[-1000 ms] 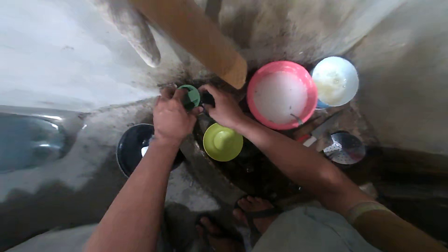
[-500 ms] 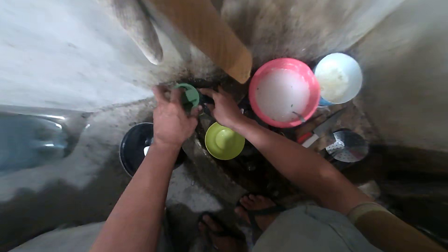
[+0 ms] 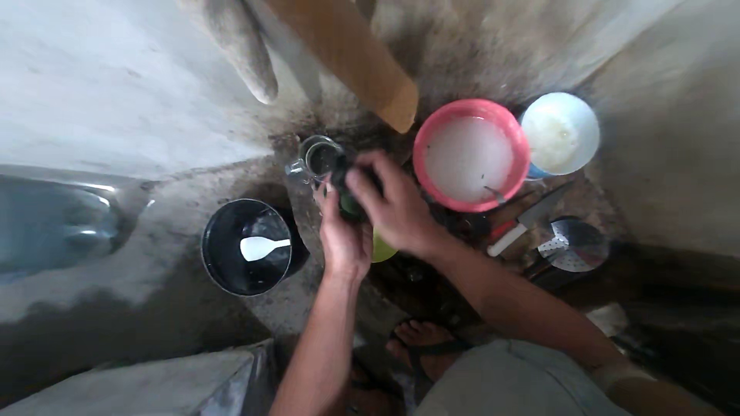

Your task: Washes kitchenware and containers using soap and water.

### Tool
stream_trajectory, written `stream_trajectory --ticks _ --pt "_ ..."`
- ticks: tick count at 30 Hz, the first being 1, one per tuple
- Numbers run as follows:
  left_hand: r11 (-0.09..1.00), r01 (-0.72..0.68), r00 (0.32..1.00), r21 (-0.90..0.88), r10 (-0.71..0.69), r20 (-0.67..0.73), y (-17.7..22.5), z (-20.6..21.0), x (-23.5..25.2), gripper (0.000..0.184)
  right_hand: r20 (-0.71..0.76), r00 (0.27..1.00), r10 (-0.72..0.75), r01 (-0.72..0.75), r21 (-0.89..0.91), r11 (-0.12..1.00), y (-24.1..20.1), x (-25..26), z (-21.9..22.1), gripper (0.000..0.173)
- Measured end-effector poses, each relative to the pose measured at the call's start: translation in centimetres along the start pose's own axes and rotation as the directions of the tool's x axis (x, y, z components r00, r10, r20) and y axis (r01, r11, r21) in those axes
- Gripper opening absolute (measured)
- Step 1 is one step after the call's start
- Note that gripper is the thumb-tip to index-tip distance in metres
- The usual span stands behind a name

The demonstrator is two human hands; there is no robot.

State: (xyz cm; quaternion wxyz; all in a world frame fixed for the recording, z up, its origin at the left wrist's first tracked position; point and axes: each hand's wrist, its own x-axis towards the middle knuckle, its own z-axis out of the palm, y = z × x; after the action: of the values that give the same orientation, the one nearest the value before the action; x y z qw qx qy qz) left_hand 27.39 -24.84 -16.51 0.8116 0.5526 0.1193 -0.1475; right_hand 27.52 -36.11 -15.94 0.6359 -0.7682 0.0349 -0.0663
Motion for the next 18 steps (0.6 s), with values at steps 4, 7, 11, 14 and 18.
stream_trajectory --ticks 4,7,11,14,18 --pt "0.961 0.133 0.987 -0.243 -0.15 -0.05 -2.5 -1.4 0.1 0.053 0.126 0.977 -0.17 0.211 -0.495 0.843 2.4 -5.6 1.7 0.026" --pt "0.963 0.207 0.972 -0.174 -0.222 -0.075 -4.6 -1.2 -1.0 0.048 0.129 0.982 -0.134 0.183 -0.524 0.832 5.0 -6.0 1.3 0.023" --pt "0.927 0.317 0.944 -0.198 -0.328 -0.024 -5.0 -1.6 -2.5 0.054 0.244 0.959 -0.141 0.228 -0.378 0.897 5.1 -5.9 0.0 0.022" --pt "0.911 0.408 0.912 -0.061 -0.41 -0.021 -3.4 -4.0 -1.9 0.043 0.471 0.856 -0.212 0.396 -0.335 0.855 5.7 -7.0 -0.9 0.018" --pt "0.924 0.343 0.921 -0.171 -0.366 -0.132 -3.3 -4.0 -2.5 0.042 0.245 0.945 -0.217 0.253 -0.123 0.96 5.6 -7.4 -1.7 0.018"
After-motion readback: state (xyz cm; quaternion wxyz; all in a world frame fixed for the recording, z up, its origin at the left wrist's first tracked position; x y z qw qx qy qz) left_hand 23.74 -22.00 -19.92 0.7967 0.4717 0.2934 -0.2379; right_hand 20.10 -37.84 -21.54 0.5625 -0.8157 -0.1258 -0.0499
